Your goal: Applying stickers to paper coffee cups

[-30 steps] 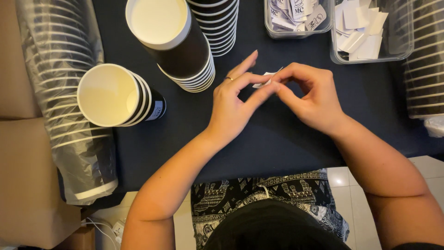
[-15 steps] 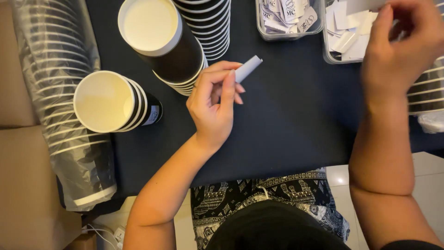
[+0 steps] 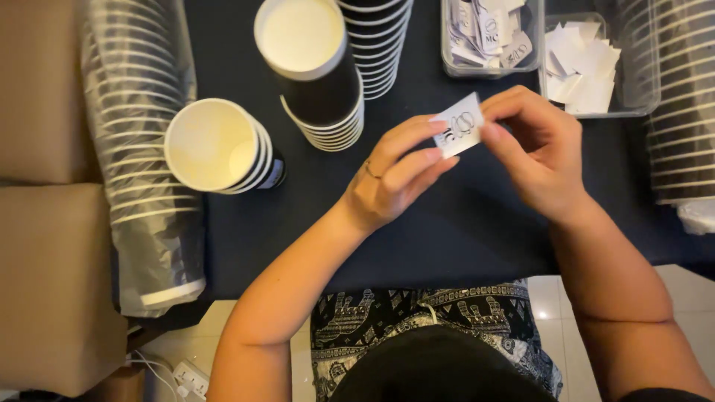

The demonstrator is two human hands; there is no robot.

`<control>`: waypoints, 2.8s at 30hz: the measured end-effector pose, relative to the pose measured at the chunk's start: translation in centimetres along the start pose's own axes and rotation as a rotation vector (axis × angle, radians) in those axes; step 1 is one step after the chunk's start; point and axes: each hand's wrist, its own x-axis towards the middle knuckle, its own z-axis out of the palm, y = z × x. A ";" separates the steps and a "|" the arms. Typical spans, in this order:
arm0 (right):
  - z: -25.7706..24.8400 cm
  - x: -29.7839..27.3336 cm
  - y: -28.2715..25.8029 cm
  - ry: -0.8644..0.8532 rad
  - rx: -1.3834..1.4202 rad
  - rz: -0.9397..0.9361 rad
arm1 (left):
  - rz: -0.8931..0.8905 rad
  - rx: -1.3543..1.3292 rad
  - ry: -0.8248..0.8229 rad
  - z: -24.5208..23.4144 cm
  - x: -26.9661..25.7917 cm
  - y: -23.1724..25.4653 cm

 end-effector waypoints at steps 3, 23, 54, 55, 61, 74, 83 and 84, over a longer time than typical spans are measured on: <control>0.7 0.0 -0.3 0.086 -0.022 0.055 | 0.128 0.084 0.012 -0.9 0.7 0.1; 11.9 10.2 -4.9 0.089 -0.582 -0.410 | -0.878 0.216 0.758 -2.1 2.2 -0.9; -8.6 3.4 2.2 0.453 -0.578 -0.328 | 0.050 1.122 0.563 1.2 -1.7 -0.7; -8.6 3.5 2.2 0.459 -0.615 -0.312 | 0.088 0.624 0.279 1.3 -1.7 -0.3; -0.6 4.2 1.2 0.438 0.173 0.283 | -0.612 -0.098 0.018 2.8 -1.1 0.8; -3.1 -0.6 5.0 0.528 0.395 0.272 | -1.300 -1.527 0.377 3.0 -1.7 -1.3; -1.9 -0.7 2.7 0.260 0.396 0.171 | -1.266 -1.747 0.276 2.0 -0.6 -0.5; -1.8 -0.7 2.5 0.261 0.397 0.172 | -1.268 -1.746 0.276 2.0 -0.4 -0.3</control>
